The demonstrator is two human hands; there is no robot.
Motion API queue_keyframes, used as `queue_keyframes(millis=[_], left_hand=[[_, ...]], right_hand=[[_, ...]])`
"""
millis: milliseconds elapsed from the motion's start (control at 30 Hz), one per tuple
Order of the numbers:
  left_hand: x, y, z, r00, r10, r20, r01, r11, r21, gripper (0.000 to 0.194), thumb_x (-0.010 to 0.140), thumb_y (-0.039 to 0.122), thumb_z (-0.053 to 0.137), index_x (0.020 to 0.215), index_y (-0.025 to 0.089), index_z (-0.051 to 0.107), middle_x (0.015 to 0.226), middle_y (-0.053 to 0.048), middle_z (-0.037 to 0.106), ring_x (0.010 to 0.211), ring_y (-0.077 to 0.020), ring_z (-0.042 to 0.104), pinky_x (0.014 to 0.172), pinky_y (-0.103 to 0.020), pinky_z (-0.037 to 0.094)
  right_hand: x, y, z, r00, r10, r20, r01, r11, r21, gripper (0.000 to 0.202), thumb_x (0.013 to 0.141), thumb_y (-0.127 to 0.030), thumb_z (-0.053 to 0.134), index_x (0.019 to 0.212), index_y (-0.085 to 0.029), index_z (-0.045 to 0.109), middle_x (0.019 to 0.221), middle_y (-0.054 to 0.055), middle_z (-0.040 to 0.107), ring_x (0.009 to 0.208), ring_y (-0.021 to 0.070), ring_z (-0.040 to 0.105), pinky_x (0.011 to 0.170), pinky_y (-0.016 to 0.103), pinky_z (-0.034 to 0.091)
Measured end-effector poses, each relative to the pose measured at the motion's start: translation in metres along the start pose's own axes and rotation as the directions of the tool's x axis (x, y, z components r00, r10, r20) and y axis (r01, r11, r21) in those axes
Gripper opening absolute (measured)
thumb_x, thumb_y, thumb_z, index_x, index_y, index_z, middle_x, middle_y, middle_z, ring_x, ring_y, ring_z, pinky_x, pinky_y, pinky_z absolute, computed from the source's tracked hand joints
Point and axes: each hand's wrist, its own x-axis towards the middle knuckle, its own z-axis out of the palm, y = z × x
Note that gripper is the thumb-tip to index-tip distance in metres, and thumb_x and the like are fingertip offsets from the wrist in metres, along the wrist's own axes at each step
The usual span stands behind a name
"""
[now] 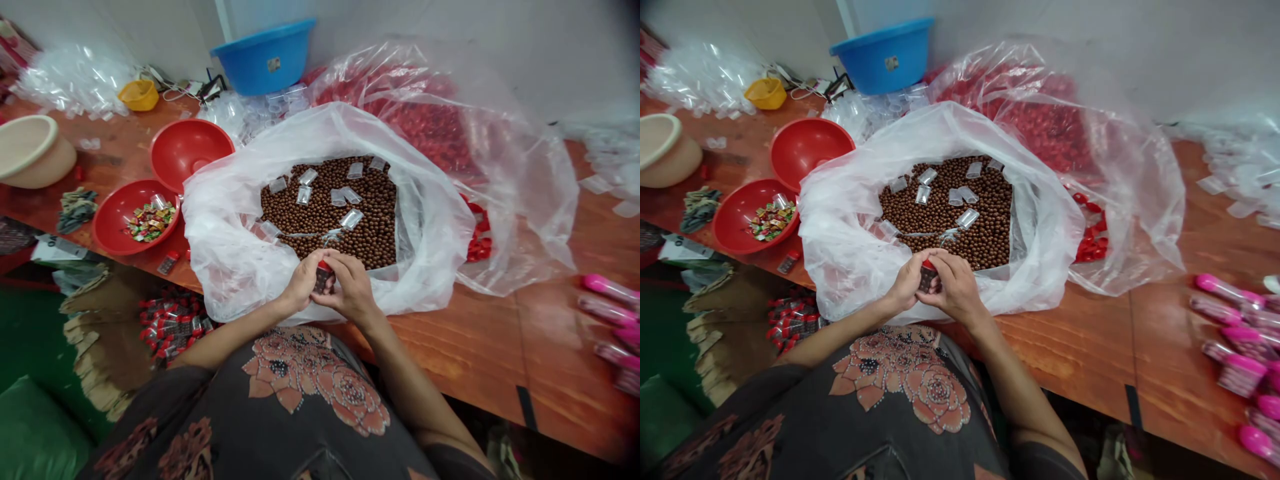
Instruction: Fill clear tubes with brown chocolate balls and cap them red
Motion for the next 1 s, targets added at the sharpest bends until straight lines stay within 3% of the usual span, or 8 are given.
queue_keyframes(millis=[200,300,400,500,600,700,833,1000], left_hand=[[-0.006,-0.001,0.001,0.998,0.054,0.042,-0.052,0.998,-0.045,0.045,0.093,0.045,0.029,0.119,0.019,0.055,0.054,0.003,0.050,0.044,-0.0102,0.045,0.044,-0.021,0.037],[-0.009,0.007,-0.002,0.992,0.099,0.084,-0.087,0.986,-0.140,0.045,0.092,0.045,0.032,0.122,0.017,0.052,0.054,0.003,0.052,0.045,-0.0110,0.046,0.045,-0.021,0.039],[-0.010,0.012,-0.008,0.988,0.092,0.127,-0.070,0.983,-0.168,0.051,0.093,0.051,0.034,0.129,0.017,0.047,0.054,0.004,0.053,0.043,-0.0115,0.046,0.042,-0.020,0.039],[-0.010,0.010,-0.011,0.986,0.046,0.162,-0.030,0.994,-0.102,0.060,0.093,0.062,0.029,0.131,0.018,0.044,0.052,0.004,0.052,0.039,-0.0114,0.043,0.036,-0.019,0.035],[-0.009,0.004,-0.009,0.988,0.021,0.156,-0.021,1.000,0.000,0.071,0.089,0.073,0.025,0.126,0.018,0.049,0.053,0.003,0.052,0.039,-0.0107,0.043,0.036,-0.019,0.033],[-0.008,0.000,-0.007,0.991,0.006,0.132,-0.009,1.000,0.023,0.077,0.085,0.079,0.022,0.114,0.017,0.057,0.055,0.001,0.052,0.044,-0.0109,0.048,0.039,-0.020,0.036],[-0.007,0.001,-0.009,0.993,-0.082,0.089,0.083,0.997,-0.010,0.071,0.085,0.078,0.026,0.084,0.015,0.059,0.054,-0.001,0.052,0.047,-0.0105,0.049,0.045,-0.022,0.040],[-0.008,-0.003,-0.012,0.997,-0.069,-0.041,0.070,0.997,0.021,0.049,0.089,0.061,0.041,0.077,0.016,0.055,0.056,0.000,0.054,0.048,-0.0099,0.050,0.048,-0.022,0.041]], right_hand=[[-0.001,-0.002,-0.008,0.997,0.026,0.073,-0.033,0.994,0.101,0.066,0.075,-0.043,0.074,0.133,-0.027,0.049,0.124,0.011,0.060,0.112,0.0282,0.058,0.092,0.046,0.049],[-0.002,0.003,-0.012,0.969,0.182,0.169,-0.227,0.928,0.296,0.075,0.070,-0.046,0.079,0.135,-0.026,0.047,0.128,0.011,0.058,0.116,0.0265,0.057,0.097,0.045,0.049],[-0.007,0.007,-0.012,0.843,0.504,0.188,-0.525,0.694,0.492,0.047,0.078,-0.048,0.071,0.115,-0.022,0.061,0.105,0.006,0.067,0.089,0.0188,0.064,0.080,0.036,0.055],[-0.009,0.005,-0.010,0.728,0.662,0.175,-0.625,0.537,0.567,0.025,0.086,-0.044,0.063,0.090,-0.020,0.068,0.082,0.001,0.068,0.069,0.0136,0.061,0.066,0.029,0.053],[-0.006,-0.004,-0.012,0.826,0.555,0.102,-0.529,0.698,0.483,0.026,0.088,-0.041,0.062,0.107,-0.023,0.067,0.102,0.004,0.070,0.088,0.0177,0.065,0.081,0.036,0.054],[0.000,-0.012,-0.015,0.952,0.263,0.158,-0.299,0.910,0.286,0.055,0.081,-0.042,0.071,0.129,-0.024,0.053,0.125,0.009,0.062,0.112,0.0244,0.059,0.098,0.045,0.048],[0.005,-0.016,-0.015,0.972,0.085,0.221,-0.113,0.986,0.119,0.081,0.075,-0.045,0.075,0.140,-0.019,0.036,0.133,0.016,0.052,0.122,0.0293,0.051,0.102,0.049,0.046],[0.006,-0.012,-0.008,0.987,-0.017,0.158,0.010,0.999,0.043,0.074,0.076,-0.042,0.072,0.137,-0.017,0.037,0.129,0.018,0.054,0.118,0.0295,0.054,0.096,0.048,0.050]])
